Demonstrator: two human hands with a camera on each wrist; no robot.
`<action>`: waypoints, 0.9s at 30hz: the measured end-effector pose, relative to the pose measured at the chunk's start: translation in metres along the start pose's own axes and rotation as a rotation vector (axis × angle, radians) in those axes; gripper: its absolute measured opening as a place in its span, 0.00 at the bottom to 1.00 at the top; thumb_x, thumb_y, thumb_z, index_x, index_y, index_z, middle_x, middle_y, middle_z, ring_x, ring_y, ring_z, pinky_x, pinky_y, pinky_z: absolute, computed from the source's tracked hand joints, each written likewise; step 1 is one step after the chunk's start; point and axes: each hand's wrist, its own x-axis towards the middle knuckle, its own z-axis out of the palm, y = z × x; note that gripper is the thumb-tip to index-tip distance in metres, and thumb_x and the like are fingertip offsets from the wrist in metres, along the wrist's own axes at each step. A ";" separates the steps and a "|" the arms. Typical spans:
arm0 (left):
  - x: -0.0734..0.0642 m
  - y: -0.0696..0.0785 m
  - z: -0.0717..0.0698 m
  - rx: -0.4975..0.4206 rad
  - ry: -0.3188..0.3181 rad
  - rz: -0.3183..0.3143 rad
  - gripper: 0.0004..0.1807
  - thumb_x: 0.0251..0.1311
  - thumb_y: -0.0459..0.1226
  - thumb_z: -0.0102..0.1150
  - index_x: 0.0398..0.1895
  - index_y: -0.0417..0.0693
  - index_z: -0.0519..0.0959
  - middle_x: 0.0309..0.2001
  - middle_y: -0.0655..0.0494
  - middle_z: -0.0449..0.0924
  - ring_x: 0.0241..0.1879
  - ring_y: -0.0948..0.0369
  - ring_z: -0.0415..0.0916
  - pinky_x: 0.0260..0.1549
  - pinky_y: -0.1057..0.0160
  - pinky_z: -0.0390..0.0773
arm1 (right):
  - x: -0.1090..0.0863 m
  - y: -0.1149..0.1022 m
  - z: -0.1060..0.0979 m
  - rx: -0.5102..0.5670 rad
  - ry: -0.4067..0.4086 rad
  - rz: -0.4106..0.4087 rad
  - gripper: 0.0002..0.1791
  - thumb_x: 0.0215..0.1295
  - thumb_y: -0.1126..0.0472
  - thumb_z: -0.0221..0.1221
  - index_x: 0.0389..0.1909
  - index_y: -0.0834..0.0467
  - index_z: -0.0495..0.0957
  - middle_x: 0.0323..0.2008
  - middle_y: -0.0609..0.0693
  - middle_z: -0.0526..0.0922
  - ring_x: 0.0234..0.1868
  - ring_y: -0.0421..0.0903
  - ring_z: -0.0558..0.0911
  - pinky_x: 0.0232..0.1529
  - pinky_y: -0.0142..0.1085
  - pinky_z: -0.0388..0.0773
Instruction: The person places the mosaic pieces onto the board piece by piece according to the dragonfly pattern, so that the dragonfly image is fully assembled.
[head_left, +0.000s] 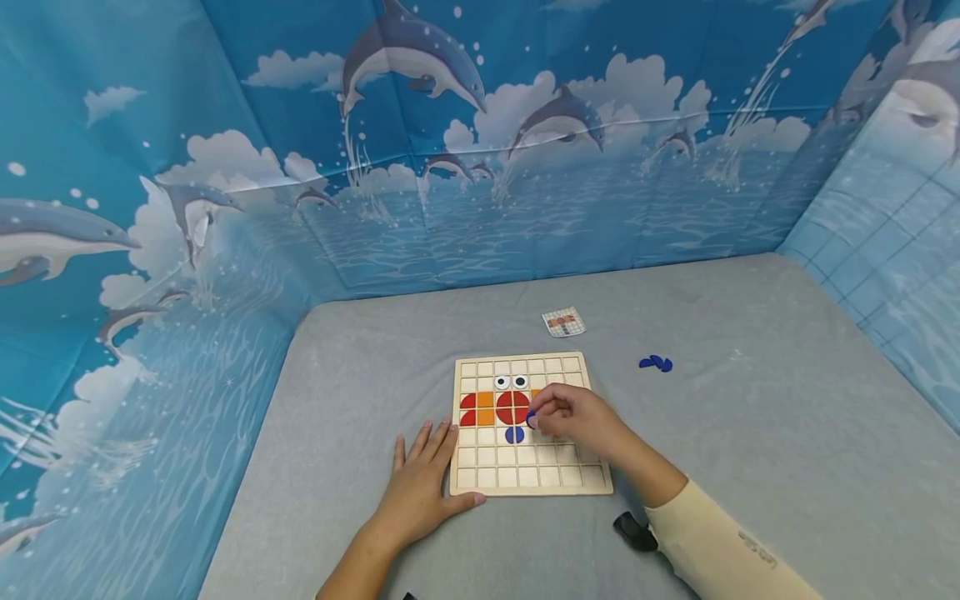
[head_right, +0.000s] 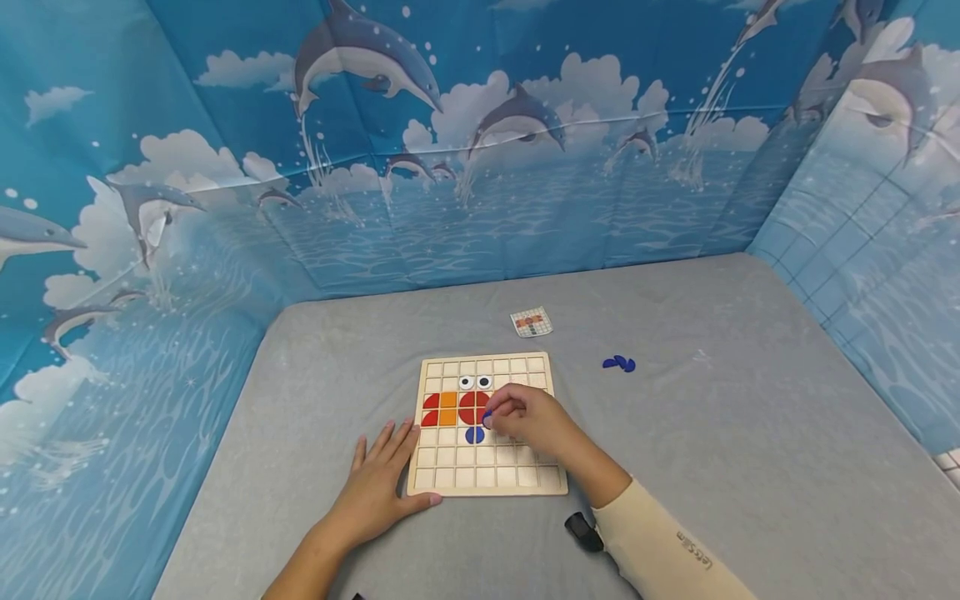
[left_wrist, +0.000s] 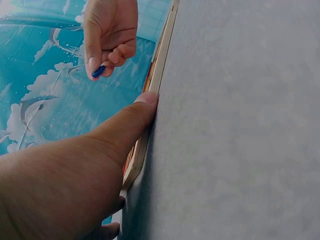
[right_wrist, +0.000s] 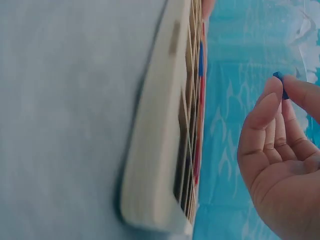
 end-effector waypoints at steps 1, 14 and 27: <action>0.000 0.000 0.000 -0.001 0.000 -0.001 0.59 0.51 0.71 0.63 0.81 0.51 0.55 0.81 0.54 0.52 0.81 0.46 0.44 0.73 0.28 0.39 | 0.000 0.000 0.002 -0.007 -0.008 -0.011 0.10 0.65 0.63 0.65 0.44 0.62 0.81 0.35 0.55 0.85 0.33 0.48 0.82 0.35 0.34 0.83; 0.000 -0.002 0.001 0.004 0.014 0.004 0.60 0.51 0.71 0.63 0.81 0.52 0.55 0.81 0.55 0.52 0.82 0.46 0.44 0.73 0.29 0.39 | 0.002 -0.002 0.026 -0.139 -0.094 0.008 0.02 0.66 0.63 0.64 0.37 0.56 0.83 0.31 0.54 0.86 0.28 0.48 0.81 0.29 0.34 0.78; 0.000 -0.003 0.002 -0.003 0.024 0.021 0.59 0.51 0.70 0.64 0.80 0.50 0.57 0.81 0.52 0.54 0.81 0.44 0.47 0.72 0.27 0.41 | 0.005 0.004 0.036 -0.312 -0.087 -0.041 0.04 0.61 0.65 0.65 0.33 0.52 0.83 0.25 0.42 0.81 0.25 0.38 0.76 0.29 0.30 0.73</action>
